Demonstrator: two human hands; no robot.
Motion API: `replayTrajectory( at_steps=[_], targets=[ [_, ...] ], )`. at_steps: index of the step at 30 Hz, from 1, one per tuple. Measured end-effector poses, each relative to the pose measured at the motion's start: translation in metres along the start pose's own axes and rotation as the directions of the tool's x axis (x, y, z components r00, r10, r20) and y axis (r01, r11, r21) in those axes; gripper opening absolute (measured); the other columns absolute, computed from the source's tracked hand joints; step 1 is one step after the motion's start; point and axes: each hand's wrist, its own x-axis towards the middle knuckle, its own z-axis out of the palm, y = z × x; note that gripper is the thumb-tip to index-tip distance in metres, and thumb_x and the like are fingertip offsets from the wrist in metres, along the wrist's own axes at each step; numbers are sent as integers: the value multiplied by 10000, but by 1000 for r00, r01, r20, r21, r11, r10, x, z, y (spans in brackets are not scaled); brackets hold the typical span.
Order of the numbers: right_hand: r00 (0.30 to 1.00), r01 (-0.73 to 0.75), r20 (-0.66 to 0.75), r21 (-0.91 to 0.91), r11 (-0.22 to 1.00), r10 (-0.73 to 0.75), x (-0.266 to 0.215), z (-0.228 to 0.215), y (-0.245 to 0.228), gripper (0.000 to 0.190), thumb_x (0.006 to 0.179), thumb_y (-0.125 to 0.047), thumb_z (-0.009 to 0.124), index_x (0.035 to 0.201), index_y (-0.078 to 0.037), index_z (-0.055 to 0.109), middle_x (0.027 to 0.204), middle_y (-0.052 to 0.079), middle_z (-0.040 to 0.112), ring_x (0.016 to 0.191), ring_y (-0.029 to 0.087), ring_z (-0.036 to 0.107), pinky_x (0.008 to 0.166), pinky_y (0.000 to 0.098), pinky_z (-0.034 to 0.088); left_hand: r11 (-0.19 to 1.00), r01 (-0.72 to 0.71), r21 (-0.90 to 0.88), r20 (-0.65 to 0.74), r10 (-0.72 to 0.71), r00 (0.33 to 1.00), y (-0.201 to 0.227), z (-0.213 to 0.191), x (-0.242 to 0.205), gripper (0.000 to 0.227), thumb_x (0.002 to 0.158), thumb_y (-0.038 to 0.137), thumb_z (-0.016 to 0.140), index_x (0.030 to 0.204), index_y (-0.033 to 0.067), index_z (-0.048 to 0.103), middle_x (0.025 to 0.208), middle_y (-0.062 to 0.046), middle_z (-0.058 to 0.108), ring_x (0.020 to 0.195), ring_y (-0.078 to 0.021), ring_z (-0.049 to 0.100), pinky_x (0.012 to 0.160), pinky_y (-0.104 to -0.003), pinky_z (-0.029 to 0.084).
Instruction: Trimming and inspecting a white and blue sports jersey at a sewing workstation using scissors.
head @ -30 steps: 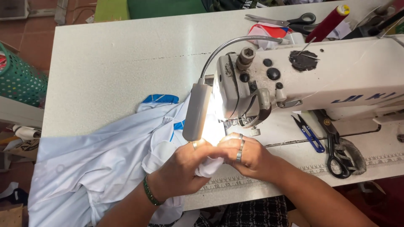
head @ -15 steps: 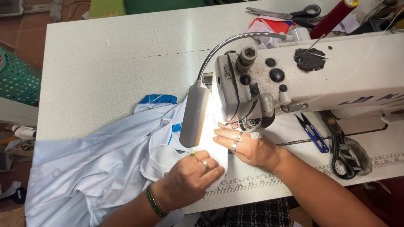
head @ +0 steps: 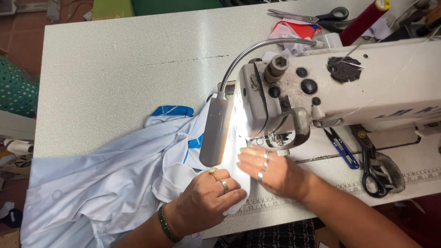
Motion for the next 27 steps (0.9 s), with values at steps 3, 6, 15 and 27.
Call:
replayTrajectory(
  at_steps=[3, 6, 15, 27],
  targets=[
    [999, 34, -16, 22, 999, -34, 9, -6, 0, 205, 866, 146, 429, 960, 125, 611, 906, 249, 650, 863, 360, 651, 902, 468, 544, 999, -24, -23, -13, 24, 1000, -2, -2, 7, 237, 715, -155, 422, 792, 15, 569, 665, -57, 462, 571, -230, 404, 479, -351, 322],
    [991, 44, -130, 41, 998, -38, 13, 1, 1, 147, 836, 154, 469, 886, 128, 605, 771, 207, 613, 739, 338, 617, 790, 435, 564, 993, -12, -121, -25, 9, 1000, -5, -2, 6, 220, 757, -158, 447, 861, -24, 586, 745, -99, 549, 596, -247, 454, 459, -347, 366],
    [993, -113, -4, -308, 945, 118, 8, 4, -30, 151, 868, 13, 496, 893, 69, 633, 900, 230, 649, 868, 362, 642, 843, 460, 536, 944, 318, -90, 146, -303, 942, -30, 21, -12, 134, 708, -83, 544, 806, 3, 517, 1298, -259, 530, 1266, -389, 469, 1083, -426, 346],
    [977, -174, -181, -375, 910, 113, -24, 52, 21, 146, 881, -119, 580, 967, -58, 681, 965, 90, 675, 947, 268, 664, 850, 372, 539, 914, 383, 131, 7, -387, 922, -62, 33, -15, 375, 692, -72, 599, 1049, 26, 532, 1240, -226, 583, 1163, -371, 544, 1119, -591, 127]
  ],
)
